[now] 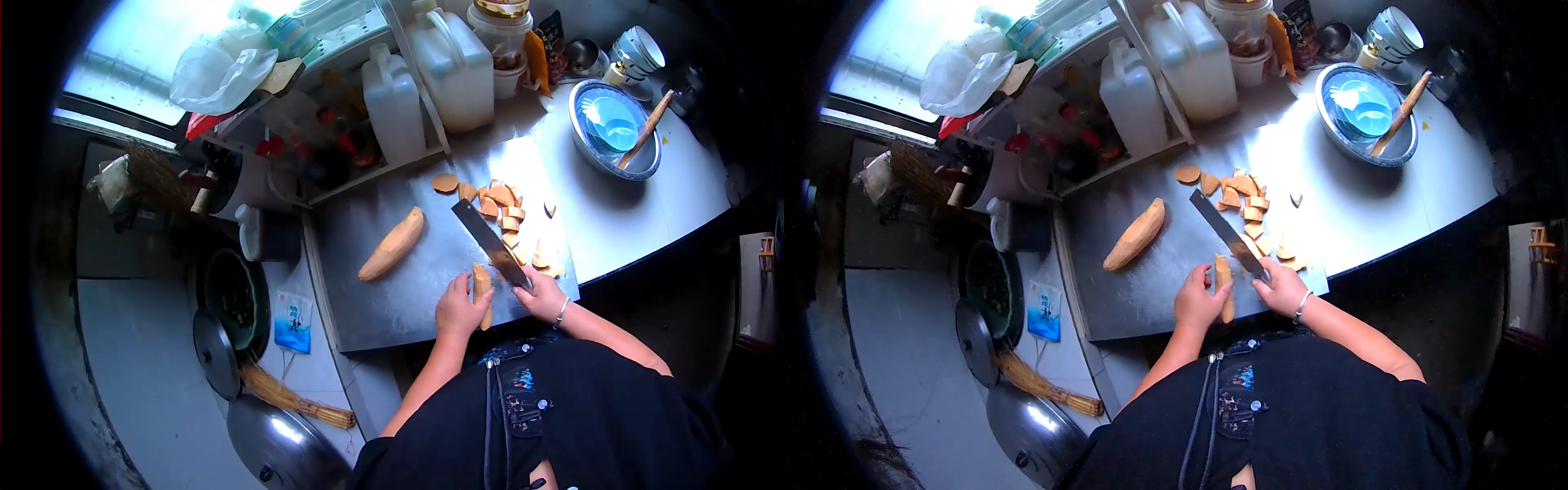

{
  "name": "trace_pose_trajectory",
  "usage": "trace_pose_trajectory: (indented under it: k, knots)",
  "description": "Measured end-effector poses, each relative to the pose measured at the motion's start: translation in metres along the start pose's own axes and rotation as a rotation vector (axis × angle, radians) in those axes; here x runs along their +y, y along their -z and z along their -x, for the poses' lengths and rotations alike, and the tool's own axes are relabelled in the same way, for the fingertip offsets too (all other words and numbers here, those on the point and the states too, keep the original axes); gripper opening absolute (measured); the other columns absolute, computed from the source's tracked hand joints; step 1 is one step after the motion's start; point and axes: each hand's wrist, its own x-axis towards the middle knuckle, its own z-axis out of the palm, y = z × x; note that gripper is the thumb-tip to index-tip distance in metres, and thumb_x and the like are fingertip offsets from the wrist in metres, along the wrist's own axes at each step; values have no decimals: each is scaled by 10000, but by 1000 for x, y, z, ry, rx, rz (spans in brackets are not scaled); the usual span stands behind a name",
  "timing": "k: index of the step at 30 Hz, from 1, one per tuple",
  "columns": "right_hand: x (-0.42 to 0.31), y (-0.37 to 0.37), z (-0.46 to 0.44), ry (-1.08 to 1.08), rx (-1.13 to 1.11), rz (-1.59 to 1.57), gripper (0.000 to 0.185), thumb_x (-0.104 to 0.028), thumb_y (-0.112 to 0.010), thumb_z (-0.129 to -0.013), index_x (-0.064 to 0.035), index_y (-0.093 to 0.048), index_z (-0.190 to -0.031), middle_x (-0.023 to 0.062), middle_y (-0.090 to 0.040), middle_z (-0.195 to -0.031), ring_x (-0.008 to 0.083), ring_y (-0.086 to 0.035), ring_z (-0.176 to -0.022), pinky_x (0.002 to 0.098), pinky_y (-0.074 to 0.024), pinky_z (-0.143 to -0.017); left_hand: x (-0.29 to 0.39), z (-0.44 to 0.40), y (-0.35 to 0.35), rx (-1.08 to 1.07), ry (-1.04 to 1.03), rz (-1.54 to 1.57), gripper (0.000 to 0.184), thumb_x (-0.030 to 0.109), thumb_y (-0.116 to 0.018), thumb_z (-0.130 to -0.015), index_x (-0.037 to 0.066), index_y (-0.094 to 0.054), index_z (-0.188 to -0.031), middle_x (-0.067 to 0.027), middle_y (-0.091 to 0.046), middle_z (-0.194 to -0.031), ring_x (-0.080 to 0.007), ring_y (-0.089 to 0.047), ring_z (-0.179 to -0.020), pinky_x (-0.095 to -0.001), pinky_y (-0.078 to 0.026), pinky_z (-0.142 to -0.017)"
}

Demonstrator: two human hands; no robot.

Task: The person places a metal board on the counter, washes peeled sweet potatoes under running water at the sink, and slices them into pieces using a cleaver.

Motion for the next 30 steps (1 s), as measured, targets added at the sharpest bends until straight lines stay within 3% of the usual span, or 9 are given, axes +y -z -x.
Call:
trace_pose_trajectory:
  k: [1, 8, 11, 13, 16, 18, 21, 25, 30]
  knots:
    - [-2, 2, 1, 67, 48, -64, 333, -139, -597, -794, -26, -513, -1096, 228, -619, -849, 364, -611, -801, 377, -475, -725, -1, 3, -5, 92, -107, -9, 548, 347, -710, -689, 80, -515, -1125, -113, -589, -874, -286, -596, -776, -376, -484, -666]
    - [-2, 35, 11, -247, -8, -196, 323, -114, -587, -804, 9, -506, -1092, 130, -611, -822, 221, -583, -722, 307, -468, -709, -8, -9, -22, 47, -43, -74, 634, 329, -728, -660, 63, -469, -1174, -166, -547, -1034, -341, -573, -880, -416, -477, -754]
    - [4, 36, 17, -191, 44, -316, 308, -100, -578, -811, 3, -507, -1092, 77, -595, -760, 162, -561, -653, 283, -468, -639, -4, -20, -23, 156, -30, 37, 665, 339, -726, -668, 55, -448, -1201, -175, -528, -1081, -350, -546, -955, -412, -454, -818]
    - [3, 37, 22, -201, 44, -365, 299, -92, -576, -815, -3, -507, -1093, 47, -580, -736, 129, -541, -621, 265, -458, -596, 11, -18, -28, 214, -199, -122, 778, 379, -719, -670, 46, -375, -1283, -198, -435, -1233, -355, -448, -1121, -431, -378, -925]
    - [-3, 42, 27, -226, 27, -446, 283, -75, -570, -823, -11, -508, -1091, 2, -550, -696, 76, -505, -561, 228, -434, -521, 50, -11, -30, 75, -58, -231, 897, 424, -707, -668, 45, -274, -1355, -204, -290, -1363, -354, -312, -1244, -463, -280, -995]
    - [1, 44, 29, -236, 1, -507, 266, -63, -561, -829, -23, -509, -1088, -22, -530, -673, 48, -472, -498, 208, -405, -455, 54, -14, -42, 71, -65, -249, 921, 431, -703, -667, 51, -245, -1370, -201, -246, -1388, -349, -292, -1260, -471, -268, -997]
    - [7, 50, 31, -200, -14, -427, 266, -60, -557, -832, -36, -509, -1092, -19, -523, -666, 39, -467, -491, 202, -396, -447, 58, -20, -43, 49, -65, -246, 918, 392, -691, -669, 83, -215, -1390, -189, -203, -1417, -345, -264, -1281, -486, -255, -1000]
    - [12, 61, 33, -272, -85, -385, 265, -77, -567, -824, -46, -521, -1083, 26, -553, -671, 92, -518, -538, 239, -437, -512, 36, -33, -33, 78, -149, -231, 782, 246, -670, -663, 100, -313, -1343, -183, -330, -1342, -343, -354, -1219, -424, -315, -991]
    - [27, 55, 31, -91, -53, -140, 280, -141, -613, -794, -49, -544, -1049, 141, -605, -746, 276, -595, -692, 346, -476, -686, -5, -39, -8, 65, -151, -156, 724, 133, -671, -637, 129, -380, -1301, -159, -437, -1257, -357, -451, -1120, -416, -370, -966]
